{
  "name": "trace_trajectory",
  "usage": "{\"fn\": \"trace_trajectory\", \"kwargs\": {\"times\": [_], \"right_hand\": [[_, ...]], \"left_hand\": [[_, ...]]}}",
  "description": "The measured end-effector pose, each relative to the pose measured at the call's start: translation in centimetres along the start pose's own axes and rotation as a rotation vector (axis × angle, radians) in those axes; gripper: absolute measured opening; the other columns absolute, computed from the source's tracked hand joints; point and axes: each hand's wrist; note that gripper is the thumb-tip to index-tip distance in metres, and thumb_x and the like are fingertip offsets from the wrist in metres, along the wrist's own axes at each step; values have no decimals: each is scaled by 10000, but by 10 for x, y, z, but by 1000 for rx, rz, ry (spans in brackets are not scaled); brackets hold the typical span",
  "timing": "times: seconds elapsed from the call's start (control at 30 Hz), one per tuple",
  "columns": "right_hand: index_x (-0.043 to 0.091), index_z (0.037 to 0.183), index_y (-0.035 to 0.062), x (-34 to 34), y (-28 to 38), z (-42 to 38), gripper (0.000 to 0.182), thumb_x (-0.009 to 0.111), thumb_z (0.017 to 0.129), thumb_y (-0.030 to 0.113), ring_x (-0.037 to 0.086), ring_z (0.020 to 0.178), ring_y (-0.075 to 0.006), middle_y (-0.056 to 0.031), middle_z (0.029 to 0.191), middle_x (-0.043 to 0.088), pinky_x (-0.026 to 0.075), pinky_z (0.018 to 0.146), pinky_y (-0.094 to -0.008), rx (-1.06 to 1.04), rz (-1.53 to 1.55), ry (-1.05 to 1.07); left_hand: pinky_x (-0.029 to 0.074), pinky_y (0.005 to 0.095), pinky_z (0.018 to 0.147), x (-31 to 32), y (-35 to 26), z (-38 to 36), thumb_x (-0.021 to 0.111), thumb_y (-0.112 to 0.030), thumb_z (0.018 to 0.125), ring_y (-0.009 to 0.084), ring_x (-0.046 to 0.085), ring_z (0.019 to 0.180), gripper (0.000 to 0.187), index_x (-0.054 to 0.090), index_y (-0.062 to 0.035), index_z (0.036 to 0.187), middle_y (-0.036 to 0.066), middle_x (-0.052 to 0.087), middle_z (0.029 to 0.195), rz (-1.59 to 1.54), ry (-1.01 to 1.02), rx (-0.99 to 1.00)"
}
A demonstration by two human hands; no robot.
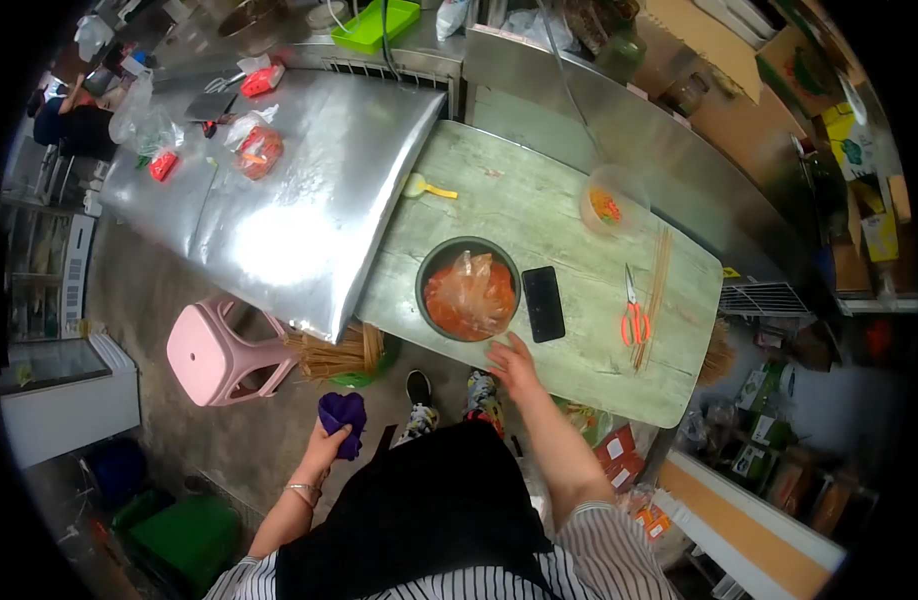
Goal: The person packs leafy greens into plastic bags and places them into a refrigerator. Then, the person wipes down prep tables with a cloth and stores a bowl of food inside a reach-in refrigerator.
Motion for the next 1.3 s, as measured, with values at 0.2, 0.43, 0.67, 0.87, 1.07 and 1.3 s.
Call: {"fn": "trace_trajectory", "kwargs": {"times": [0.2, 0.43, 0.67, 0.87, 1.07, 1.3], "right_hand": [[306, 1340, 82, 40, -21, -58, 723, 686, 737, 203, 478, 1108, -185, -80, 1224, 478, 412, 875, -333, 202, -571, 619], [510, 1147, 2, -29, -22, -72, 474, 608, 684, -17, 586, 937, -200, -102, 1035, 598, 463, 856, -325, 173, 30, 215], [422, 1207, 47, -74, 7, -30, 567, 646, 688, 91, 556, 998, -322, -174, 1096, 553, 447, 859, -375, -323, -898, 78], [453, 1190, 115, -45, 20, 22, 614, 698, 628, 130, 525, 1010, -331, -144, 1283, 390, 460, 822, -385, -610, -1466, 138], [480, 1183, 136, -73, 38, 17, 602, 700, 623, 134, 528, 1026, -293, -101, 1268, 407, 475, 809, -364, -686, -1536, 101], [507, 1121, 108, -137, 45, -35, 559, 686, 591, 115, 546, 946, -320, -113, 1097, 504, 459, 788, -394, -577, -1281, -162]], "left_hand": [[435, 272, 864, 66, -13, 25, 648, -68, 745, 156, 507, 1070, 576, 401, -29, 1264, 78, 531, 1188, 392, 325, -90], [473, 348, 838, 122, -25, 55, 541, -220, 859, 214, 472, 1110, 496, 391, -49, 1299, 105, 462, 1248, 245, 298, -205], [488, 316, 780, 149, -68, 172, 488, -97, 856, 199, 525, 1034, 505, 308, -93, 1327, 99, 482, 1207, 16, 184, -107], [512, 334, 738, 152, -83, 212, 543, -39, 797, 171, 561, 966, 475, 421, -143, 1244, 26, 554, 1087, 47, 232, -192], [516, 324, 698, 156, -72, 211, 570, -29, 763, 156, 578, 910, 393, 489, -122, 1136, 26, 588, 1019, -8, 229, -313], [488, 376, 805, 142, -46, 150, 532, -47, 788, 210, 555, 1005, 511, 377, -61, 1274, 113, 528, 1148, -404, 242, -222]]}}
Point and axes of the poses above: each hand's wrist, its own z-axis towards the middle knuckle, its own x-axis out of the palm, y = z × x
